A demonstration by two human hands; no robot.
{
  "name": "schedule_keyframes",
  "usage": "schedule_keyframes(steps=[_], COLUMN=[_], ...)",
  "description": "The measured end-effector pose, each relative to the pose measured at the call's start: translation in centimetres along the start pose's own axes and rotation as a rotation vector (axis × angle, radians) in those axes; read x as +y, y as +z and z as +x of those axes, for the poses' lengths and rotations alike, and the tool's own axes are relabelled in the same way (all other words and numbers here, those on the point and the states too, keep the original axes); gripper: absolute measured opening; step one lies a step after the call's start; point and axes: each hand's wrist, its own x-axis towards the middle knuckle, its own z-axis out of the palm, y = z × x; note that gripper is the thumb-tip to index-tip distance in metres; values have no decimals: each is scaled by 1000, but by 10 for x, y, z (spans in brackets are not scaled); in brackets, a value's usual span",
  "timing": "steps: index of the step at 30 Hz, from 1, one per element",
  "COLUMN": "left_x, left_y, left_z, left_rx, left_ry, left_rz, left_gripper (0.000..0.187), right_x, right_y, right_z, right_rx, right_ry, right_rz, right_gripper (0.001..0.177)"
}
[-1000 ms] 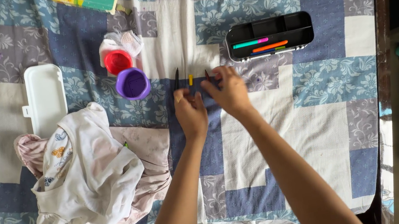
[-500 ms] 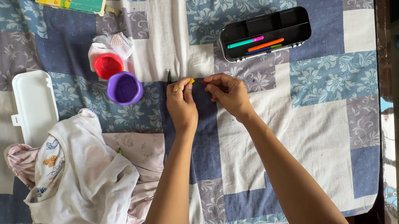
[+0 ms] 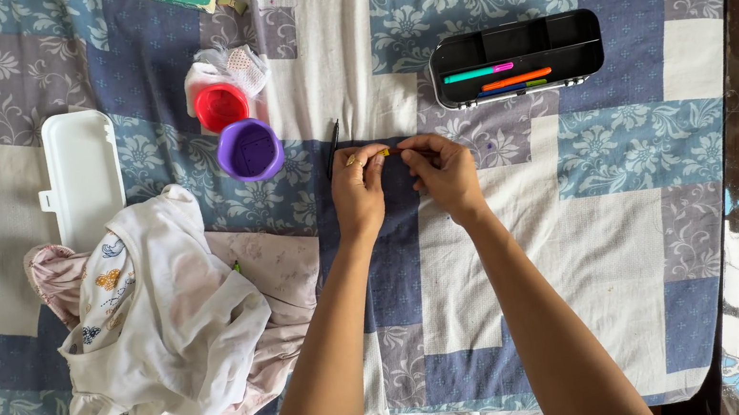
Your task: The person organizes a collection of pens and markers on a bed. They pick up the writing instruments from the bedspread and place them into a black pencil case, then close the case.
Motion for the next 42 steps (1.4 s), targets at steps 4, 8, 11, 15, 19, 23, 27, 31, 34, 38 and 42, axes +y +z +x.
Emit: schedule_keyframes(steps=[4, 8, 11, 15, 19, 23, 27, 31, 34, 38, 42], left_x=[-8, -14, -17, -20, -21, -24, -25, -23, -23, -25, -28], left_y=[1, 1, -3, -7, -6, -8, -10, -13, -13, -11, -11], left_z=[1, 2, 5, 7, 10, 9, 11, 13, 14, 12, 10], left_rx=[-41, -70, -111, -192, -201, -212, -234, -250, -256, -221, -212], left_ry=[-1, 26, -15, -91, -92, -77, -78, -107, -112, -96, -67], left_rz=[32, 27, 12, 6, 25, 53, 27, 33, 52, 7, 17], left_gripper=[13, 13, 14, 14, 15, 15, 15, 16, 15, 14, 13], right_x=[-6, -6, -7, -8, -7, -7, -11, -14, -18, -23, -23], right_y=[-7, -9, -11, -11, -8, -5, -4, -1, 3, 10, 6], right_z=[2, 6, 12, 18, 11, 14, 18, 15, 11, 8, 13], right_rx=[-25, -62, -62, -112, -90, -92, -111, -121, -95, -43, -103], right_ry=[53, 76, 190, 159, 59, 78, 106, 102, 124, 207, 306], right_rz=[58, 105, 60, -30, -76, -121, -245, -266, -226, -283, -316], right_gripper=[14, 18, 20, 20, 18, 21, 26, 29, 30, 39, 48])
